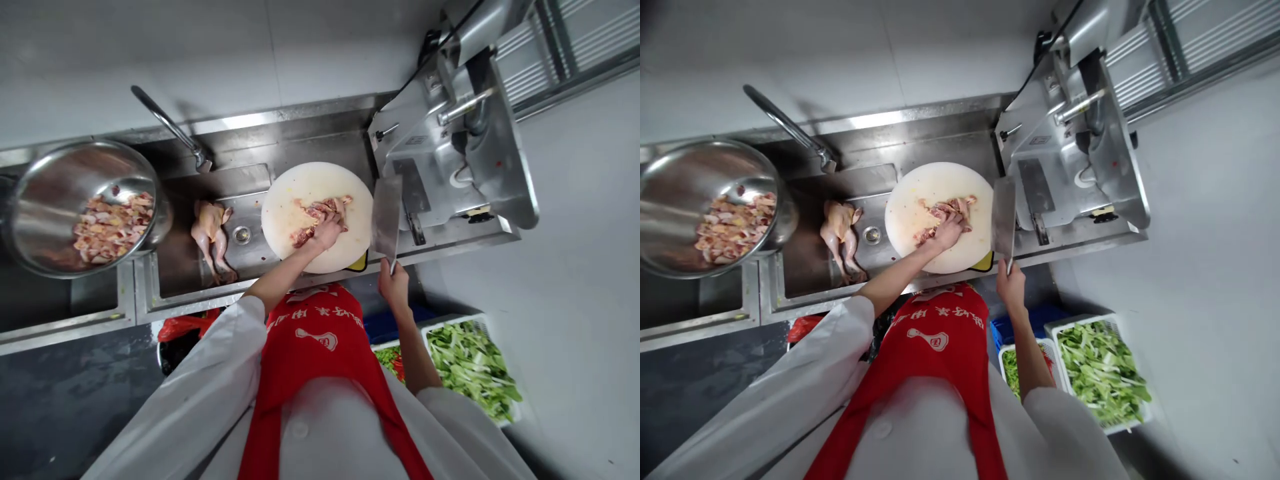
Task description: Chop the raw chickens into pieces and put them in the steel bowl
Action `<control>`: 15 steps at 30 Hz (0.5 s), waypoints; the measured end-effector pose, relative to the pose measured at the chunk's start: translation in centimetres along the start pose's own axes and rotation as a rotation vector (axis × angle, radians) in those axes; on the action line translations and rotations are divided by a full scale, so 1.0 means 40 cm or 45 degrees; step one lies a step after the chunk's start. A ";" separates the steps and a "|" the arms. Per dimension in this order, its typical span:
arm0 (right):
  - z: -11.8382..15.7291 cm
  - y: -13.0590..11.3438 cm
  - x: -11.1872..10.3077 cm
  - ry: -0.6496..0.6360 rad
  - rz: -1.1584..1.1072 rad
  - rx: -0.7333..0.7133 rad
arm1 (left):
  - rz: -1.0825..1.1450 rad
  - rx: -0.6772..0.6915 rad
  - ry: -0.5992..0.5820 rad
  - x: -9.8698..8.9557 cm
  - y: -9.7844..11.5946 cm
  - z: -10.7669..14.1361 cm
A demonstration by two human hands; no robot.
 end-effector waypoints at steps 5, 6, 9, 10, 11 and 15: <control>0.095 0.092 -0.051 0.056 -0.043 0.084 | 0.302 -0.035 -0.057 -0.045 -0.023 -0.003; 0.106 0.092 -0.047 0.034 -0.036 0.074 | 0.428 -0.094 -0.006 -0.089 -0.046 0.000; 0.127 0.048 0.000 -0.150 0.018 -0.028 | 0.806 -0.319 0.210 -0.252 -0.143 0.006; 0.131 0.021 0.029 -0.252 0.051 -0.085 | 0.893 -0.376 0.280 -0.309 -0.175 0.010; 0.135 -0.013 0.065 -0.367 0.088 -0.155 | 0.950 -0.418 0.363 -0.368 -0.205 0.016; 0.141 -0.139 0.233 -0.770 0.251 -0.431 | 0.860 -0.407 0.652 -0.551 -0.272 0.072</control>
Point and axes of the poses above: each hand's wrist, its own z-axis away from the middle knuckle, its own x-axis out of the palm, y = z × x, the point moved 9 cm from there along -z, towards the middle knuckle, and after that the axes turned 14 degrees about -x, right-handed, at the moved point
